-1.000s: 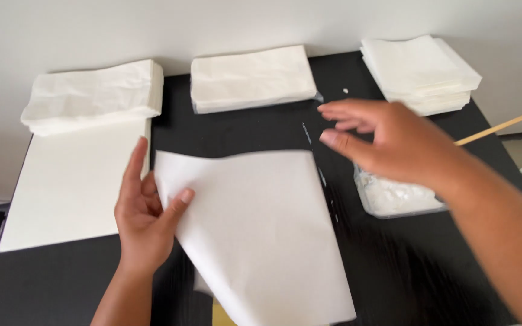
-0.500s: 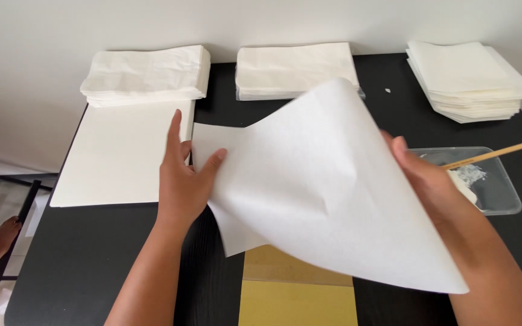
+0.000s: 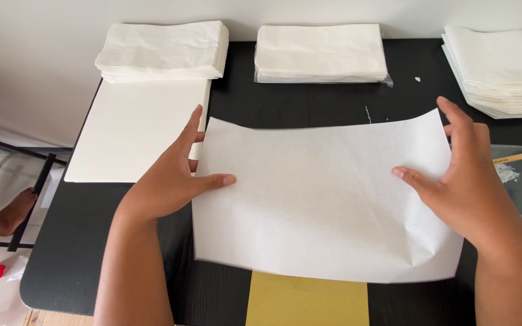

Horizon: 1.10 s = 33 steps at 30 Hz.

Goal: Manually assembling paper bags by folding paper around a template and applying glue with a brush.

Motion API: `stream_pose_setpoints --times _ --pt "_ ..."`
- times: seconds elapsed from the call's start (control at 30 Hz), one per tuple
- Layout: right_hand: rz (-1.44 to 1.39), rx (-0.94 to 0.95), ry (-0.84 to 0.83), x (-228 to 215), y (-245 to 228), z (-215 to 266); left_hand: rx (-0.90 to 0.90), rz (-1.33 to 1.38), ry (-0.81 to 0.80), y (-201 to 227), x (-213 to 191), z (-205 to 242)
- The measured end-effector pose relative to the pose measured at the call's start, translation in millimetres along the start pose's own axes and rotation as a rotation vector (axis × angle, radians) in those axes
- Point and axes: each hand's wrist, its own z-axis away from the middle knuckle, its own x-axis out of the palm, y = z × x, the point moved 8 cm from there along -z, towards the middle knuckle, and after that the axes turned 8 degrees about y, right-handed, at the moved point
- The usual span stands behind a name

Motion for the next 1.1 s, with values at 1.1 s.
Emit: stream_pose_setpoints --times 1.1 --pt "0.249 -0.817 -0.099 85.9 -1.6 29.2 1.09 -0.507 0.449 -25.6 142.0 146.6"
